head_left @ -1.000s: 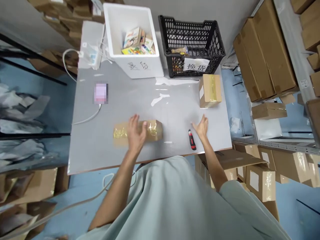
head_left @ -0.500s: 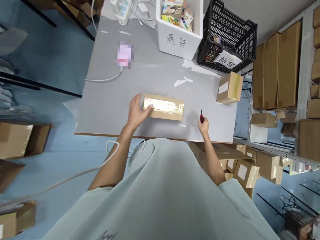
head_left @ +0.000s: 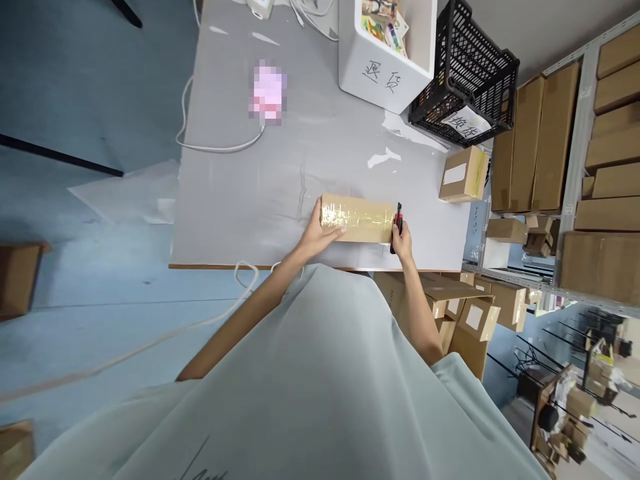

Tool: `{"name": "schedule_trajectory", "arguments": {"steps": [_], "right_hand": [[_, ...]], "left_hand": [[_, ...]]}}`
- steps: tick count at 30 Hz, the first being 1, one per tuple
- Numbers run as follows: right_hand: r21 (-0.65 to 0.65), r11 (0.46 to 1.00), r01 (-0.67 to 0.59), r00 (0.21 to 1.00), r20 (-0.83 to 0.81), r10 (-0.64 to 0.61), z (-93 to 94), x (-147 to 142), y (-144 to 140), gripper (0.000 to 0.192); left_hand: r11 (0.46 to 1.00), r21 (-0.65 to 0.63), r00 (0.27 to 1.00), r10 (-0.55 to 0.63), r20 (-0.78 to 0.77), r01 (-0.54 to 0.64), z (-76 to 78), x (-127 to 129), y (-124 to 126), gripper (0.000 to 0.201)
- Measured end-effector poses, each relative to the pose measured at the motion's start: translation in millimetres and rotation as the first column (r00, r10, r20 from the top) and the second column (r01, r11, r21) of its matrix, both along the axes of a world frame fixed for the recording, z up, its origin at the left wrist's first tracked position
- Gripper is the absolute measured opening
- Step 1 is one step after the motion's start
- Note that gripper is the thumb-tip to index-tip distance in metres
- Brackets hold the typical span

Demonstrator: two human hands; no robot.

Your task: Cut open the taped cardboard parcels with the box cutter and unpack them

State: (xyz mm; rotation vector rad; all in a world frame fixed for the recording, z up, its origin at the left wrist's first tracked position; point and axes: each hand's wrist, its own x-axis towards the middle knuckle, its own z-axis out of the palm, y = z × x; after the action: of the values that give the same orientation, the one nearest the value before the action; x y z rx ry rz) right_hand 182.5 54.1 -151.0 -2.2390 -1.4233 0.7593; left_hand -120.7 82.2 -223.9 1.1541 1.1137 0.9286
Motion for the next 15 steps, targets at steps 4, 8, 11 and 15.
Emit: {"name": "schedule_trajectory", "arguments": {"steps": [4,8,11,15], "right_hand": [[-0.056,0.997,-0.051,0.997,0.049,0.053,14.4,-11,-12,0.041],[-0.022,0.994,-0.111,0.976,0.188,0.113,49.6,-21,-7,0.048],[-0.150,0.931,-0.334,0.887,0.284,0.364,83.1,-44,7,0.050],[-0.383,0.696,-0.607,0.619,0.320,0.717,110.5,-92,33,0.047]], "left_hand": [[0.998,0.046,0.997,-0.029,-0.066,0.032,-5.2,-17,-14,0.145],[0.985,0.139,0.985,-0.075,-0.156,0.097,-1.3,-35,-2,0.124],[0.972,0.156,0.970,-0.147,-0.192,0.178,3.3,-42,9,0.109],[0.968,0.128,0.961,-0.187,-0.205,0.216,1.2,-39,11,0.105]]}}
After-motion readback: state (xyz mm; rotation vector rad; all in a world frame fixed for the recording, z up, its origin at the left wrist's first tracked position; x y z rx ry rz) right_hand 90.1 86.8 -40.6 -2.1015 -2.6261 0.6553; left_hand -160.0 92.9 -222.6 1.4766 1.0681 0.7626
